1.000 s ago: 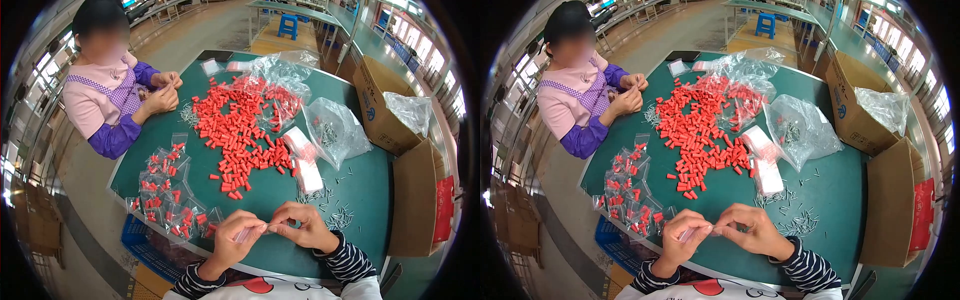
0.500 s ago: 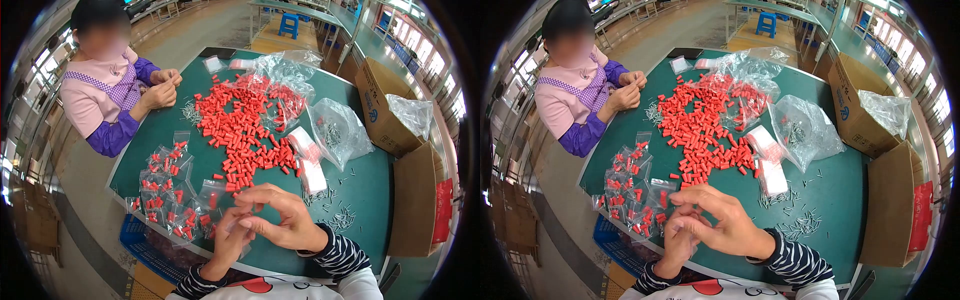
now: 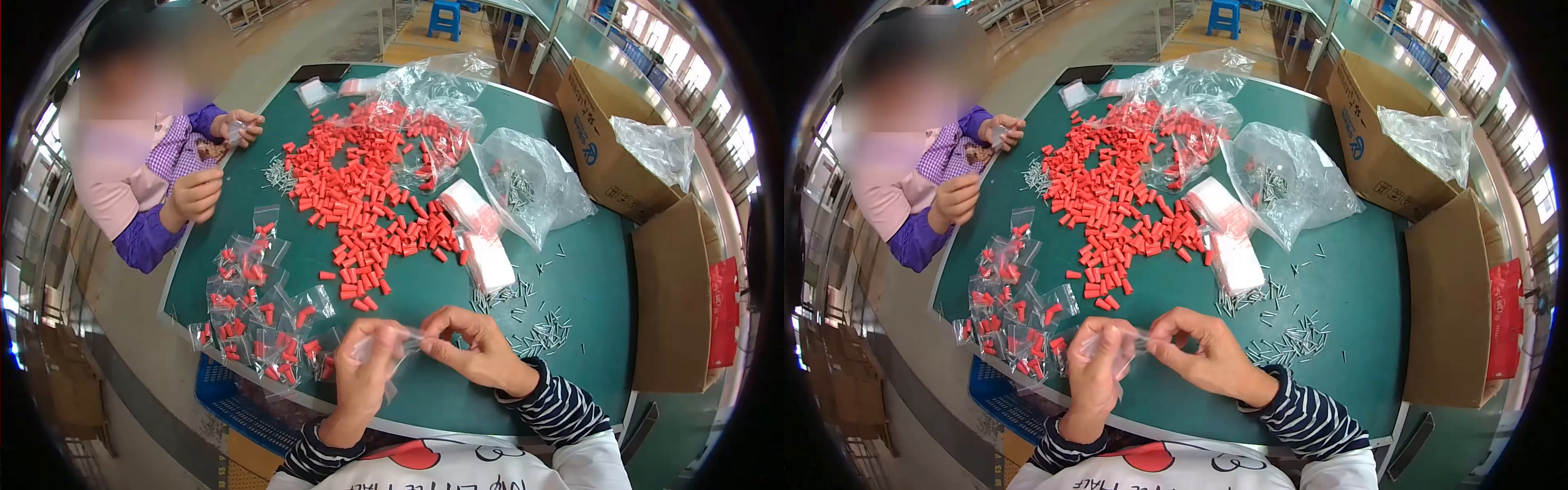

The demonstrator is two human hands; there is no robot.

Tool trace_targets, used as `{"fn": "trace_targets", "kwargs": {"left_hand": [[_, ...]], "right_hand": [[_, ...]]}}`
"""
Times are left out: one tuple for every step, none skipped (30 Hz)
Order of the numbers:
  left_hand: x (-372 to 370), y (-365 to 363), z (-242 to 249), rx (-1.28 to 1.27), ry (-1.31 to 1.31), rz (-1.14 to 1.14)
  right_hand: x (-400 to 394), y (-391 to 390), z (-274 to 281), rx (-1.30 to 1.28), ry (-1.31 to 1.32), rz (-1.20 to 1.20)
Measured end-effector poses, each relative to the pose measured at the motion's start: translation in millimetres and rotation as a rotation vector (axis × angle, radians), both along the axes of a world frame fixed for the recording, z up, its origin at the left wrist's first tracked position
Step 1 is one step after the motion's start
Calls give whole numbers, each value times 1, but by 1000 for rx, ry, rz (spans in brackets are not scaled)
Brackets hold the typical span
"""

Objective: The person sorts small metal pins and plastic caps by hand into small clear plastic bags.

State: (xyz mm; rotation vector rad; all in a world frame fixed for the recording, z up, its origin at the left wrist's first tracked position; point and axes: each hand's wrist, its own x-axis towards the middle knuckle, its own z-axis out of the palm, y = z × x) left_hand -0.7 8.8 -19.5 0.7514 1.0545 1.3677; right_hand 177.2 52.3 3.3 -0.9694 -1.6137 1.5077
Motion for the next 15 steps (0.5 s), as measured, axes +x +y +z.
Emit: {"fn": "trace_targets", "kwargs": {"left_hand": [[2,1,5,-26,-3,42],[5,4,13,-53,-6,82],[8,7,19,-77,-9,121],[8,6,16,-49,16,67],[3,5,9,-20,42,12],[-2,4,7,10,68,-43],[-5,4,10,-71,22,-101],[-4,5,12,18,141,-146],[-2,7,13,108,260,-192],[1,10,17,200,378,-238],[5,9,26,120,380,-235],[6,10,25,133,369,-243],[8,10,20,145,358,-251],[9,11,18,158,347,-260],[9,11,17,181,374,-264]], "right_hand": [[3,-1,-1,-26,5,-21],[6,-1,-1,-53,10,-45],[10,0,-1,-78,15,-68],[14,0,0,-87,-2,-64],[17,0,1,-96,-17,-61],[21,0,2,-104,-32,-58],[23,0,2,-90,-51,-46],[26,0,2,-76,-70,-33],[29,0,2,-62,-90,-22],[30,0,1,-6,-63,-6],[32,0,-2,50,-37,10],[33,0,-3,105,-12,25],[35,0,-1,110,-31,31],[35,0,2,114,-49,37],[37,0,4,118,-68,42]]}}
